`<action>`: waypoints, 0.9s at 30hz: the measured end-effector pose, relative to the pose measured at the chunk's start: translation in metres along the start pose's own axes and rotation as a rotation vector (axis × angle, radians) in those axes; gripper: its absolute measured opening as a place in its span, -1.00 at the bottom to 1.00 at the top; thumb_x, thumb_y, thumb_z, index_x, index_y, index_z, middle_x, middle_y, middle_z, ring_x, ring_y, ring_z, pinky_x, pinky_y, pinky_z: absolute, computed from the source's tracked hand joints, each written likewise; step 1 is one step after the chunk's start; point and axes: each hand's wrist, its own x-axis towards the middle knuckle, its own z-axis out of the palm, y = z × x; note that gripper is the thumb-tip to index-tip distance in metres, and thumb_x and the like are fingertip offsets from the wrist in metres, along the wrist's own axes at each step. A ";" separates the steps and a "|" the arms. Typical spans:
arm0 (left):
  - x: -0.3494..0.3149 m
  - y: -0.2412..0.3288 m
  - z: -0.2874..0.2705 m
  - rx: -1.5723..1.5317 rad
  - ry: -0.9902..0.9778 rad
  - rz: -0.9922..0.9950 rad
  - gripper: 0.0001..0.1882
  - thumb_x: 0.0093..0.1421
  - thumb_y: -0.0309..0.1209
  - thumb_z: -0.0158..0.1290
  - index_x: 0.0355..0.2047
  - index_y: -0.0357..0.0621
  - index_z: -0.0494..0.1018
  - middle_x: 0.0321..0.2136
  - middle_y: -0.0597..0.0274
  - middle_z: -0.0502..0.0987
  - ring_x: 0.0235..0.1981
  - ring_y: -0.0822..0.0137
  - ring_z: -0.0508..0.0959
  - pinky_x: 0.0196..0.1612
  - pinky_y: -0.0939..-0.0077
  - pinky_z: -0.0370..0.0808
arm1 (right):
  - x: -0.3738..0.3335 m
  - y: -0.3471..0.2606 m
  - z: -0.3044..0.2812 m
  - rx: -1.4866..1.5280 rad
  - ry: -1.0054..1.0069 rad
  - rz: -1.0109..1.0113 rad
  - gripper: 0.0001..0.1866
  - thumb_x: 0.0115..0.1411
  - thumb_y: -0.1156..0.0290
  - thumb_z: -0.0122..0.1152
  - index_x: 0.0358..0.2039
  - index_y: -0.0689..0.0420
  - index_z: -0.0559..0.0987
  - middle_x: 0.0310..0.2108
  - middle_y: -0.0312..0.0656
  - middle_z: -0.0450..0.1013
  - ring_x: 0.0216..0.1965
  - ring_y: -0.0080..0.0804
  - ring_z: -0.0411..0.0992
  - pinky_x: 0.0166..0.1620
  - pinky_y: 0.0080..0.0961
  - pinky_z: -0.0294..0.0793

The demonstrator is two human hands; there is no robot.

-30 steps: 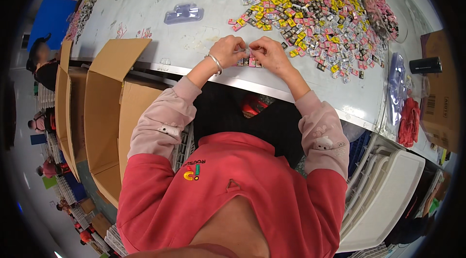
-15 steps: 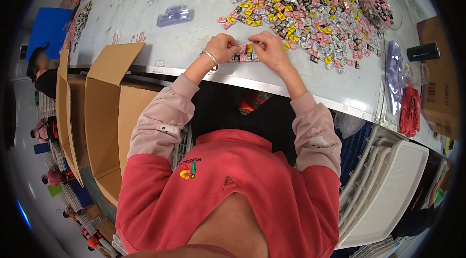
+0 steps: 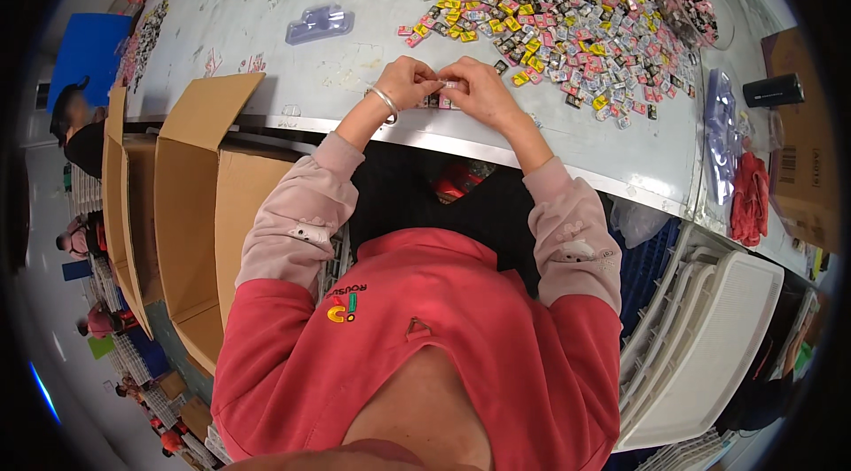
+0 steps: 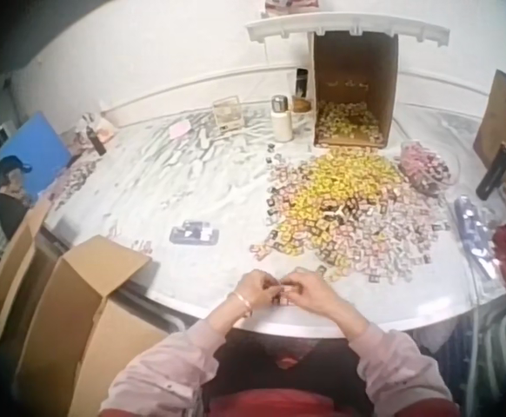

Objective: The recorder is sorting small colorful toy tiles from a large pile, placing specific sets into small plastic bags, and then arranging those bags inside a cardboard box.

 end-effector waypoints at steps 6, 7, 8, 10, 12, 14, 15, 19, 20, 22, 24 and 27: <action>-0.001 0.006 -0.001 0.161 0.011 0.068 -0.68 -0.03 -0.26 0.26 -0.36 -0.26 0.59 -0.50 0.08 0.61 -0.46 0.29 0.62 -0.32 0.48 0.54 | 0.002 0.008 0.003 -0.103 -0.024 -0.171 -0.76 -0.06 0.49 0.29 -0.30 0.20 0.58 -0.45 -0.15 0.43 -0.43 -0.29 0.43 -0.34 -0.42 0.42; -0.001 0.005 -0.001 0.147 0.010 0.062 -0.68 -0.03 -0.26 0.27 -0.35 -0.26 0.59 -0.51 0.10 0.61 -0.50 0.31 0.61 -0.37 0.49 0.54 | -0.001 0.006 0.004 -0.079 -0.002 -0.151 -0.73 -0.08 0.50 0.30 -0.29 0.20 0.57 -0.46 -0.15 0.42 -0.43 -0.29 0.43 -0.34 -0.42 0.42; -0.002 0.005 -0.001 0.133 0.008 0.056 -0.68 -0.04 -0.27 0.28 -0.35 -0.26 0.59 -0.51 0.12 0.61 -0.53 0.33 0.60 -0.42 0.50 0.54 | -0.003 0.004 0.003 -0.055 0.022 -0.129 -0.71 -0.09 0.51 0.32 -0.28 0.21 0.57 -0.47 -0.16 0.42 -0.44 -0.30 0.42 -0.34 -0.41 0.42; -0.001 0.005 -0.004 0.075 -0.031 0.009 -0.67 -0.04 -0.28 0.28 -0.34 -0.28 0.58 -0.52 0.13 0.60 -0.58 0.36 0.59 -0.48 0.52 0.53 | -0.003 0.002 0.002 -0.049 0.005 -0.111 -0.67 -0.11 0.53 0.34 -0.26 0.22 0.56 -0.46 -0.17 0.42 -0.44 -0.35 0.41 -0.34 -0.45 0.42; -0.001 0.010 -0.007 0.018 -0.068 -0.030 -0.66 -0.04 -0.29 0.29 -0.33 -0.30 0.58 -0.53 0.14 0.60 -0.63 0.39 0.57 -0.54 0.54 0.52 | -0.004 0.000 0.001 -0.049 -0.007 -0.095 -0.64 -0.13 0.56 0.36 -0.23 0.23 0.55 -0.45 -0.18 0.41 -0.44 -0.41 0.40 -0.33 -0.48 0.41; -0.001 0.014 -0.010 -0.004 -0.100 -0.102 -0.67 -0.09 -0.27 0.29 -0.37 -0.27 0.60 -0.51 0.02 0.61 -0.58 0.30 0.61 -0.44 0.47 0.57 | -0.002 -0.002 0.001 -0.109 -0.030 -0.097 -0.65 -0.12 0.54 0.35 -0.24 0.24 0.55 -0.46 -0.18 0.42 -0.46 -0.40 0.40 -0.33 -0.49 0.42; 0.000 0.014 -0.010 -0.004 -0.100 -0.103 -0.67 -0.09 -0.27 0.29 -0.37 -0.27 0.60 -0.51 0.02 0.61 -0.58 0.30 0.61 -0.44 0.47 0.57 | -0.002 -0.002 0.003 -0.108 -0.030 -0.097 -0.65 -0.12 0.54 0.35 -0.24 0.24 0.55 -0.46 -0.18 0.42 -0.46 -0.40 0.40 -0.33 -0.49 0.42; 0.001 0.011 -0.012 -0.156 -0.135 -0.161 -0.68 -0.05 -0.29 0.28 -0.37 -0.30 0.59 -0.56 0.05 0.59 -0.71 0.35 0.55 -0.56 0.49 0.53 | -0.002 -0.002 0.002 -0.092 0.043 -0.092 -0.70 -0.10 0.52 0.32 -0.27 0.20 0.56 -0.45 -0.13 0.41 -0.43 -0.27 0.44 -0.32 -0.40 0.44; 0.000 0.010 -0.013 -0.245 -0.141 -0.188 -0.69 -0.04 -0.29 0.27 -0.37 -0.30 0.59 -0.57 0.05 0.58 -0.73 0.35 0.53 -0.58 0.49 0.52 | -0.003 -0.003 0.001 -0.097 0.061 -0.043 -0.70 -0.10 0.50 0.33 -0.27 0.19 0.56 -0.44 -0.12 0.41 -0.40 -0.24 0.45 -0.31 -0.38 0.44; 0.001 0.014 -0.012 -0.153 -0.138 -0.179 -0.69 -0.04 -0.28 0.28 -0.38 -0.29 0.59 -0.56 0.04 0.59 -0.69 0.33 0.56 -0.53 0.47 0.54 | -0.006 -0.006 0.000 -0.164 0.050 -0.056 -0.71 -0.10 0.49 0.34 -0.29 0.19 0.56 -0.43 -0.12 0.41 -0.38 -0.21 0.45 -0.29 -0.36 0.44; 0.003 0.013 -0.009 -0.063 -0.130 -0.170 -0.69 -0.05 -0.28 0.28 -0.38 -0.27 0.59 -0.55 0.03 0.59 -0.64 0.31 0.58 -0.49 0.45 0.55 | -0.009 -0.007 0.002 -0.232 0.037 -0.072 -0.71 -0.10 0.48 0.35 -0.30 0.18 0.56 -0.41 -0.12 0.42 -0.35 -0.18 0.45 -0.27 -0.33 0.44; 0.007 0.001 0.001 0.072 -0.054 -0.081 -0.70 -0.08 -0.26 0.29 -0.41 -0.21 0.60 -0.52 0.05 0.60 -0.51 0.26 0.61 -0.36 0.43 0.55 | -0.010 -0.004 0.010 -0.285 -0.007 -0.108 -0.73 -0.10 0.47 0.36 -0.32 0.18 0.56 -0.40 -0.13 0.42 -0.32 -0.15 0.44 -0.25 -0.30 0.43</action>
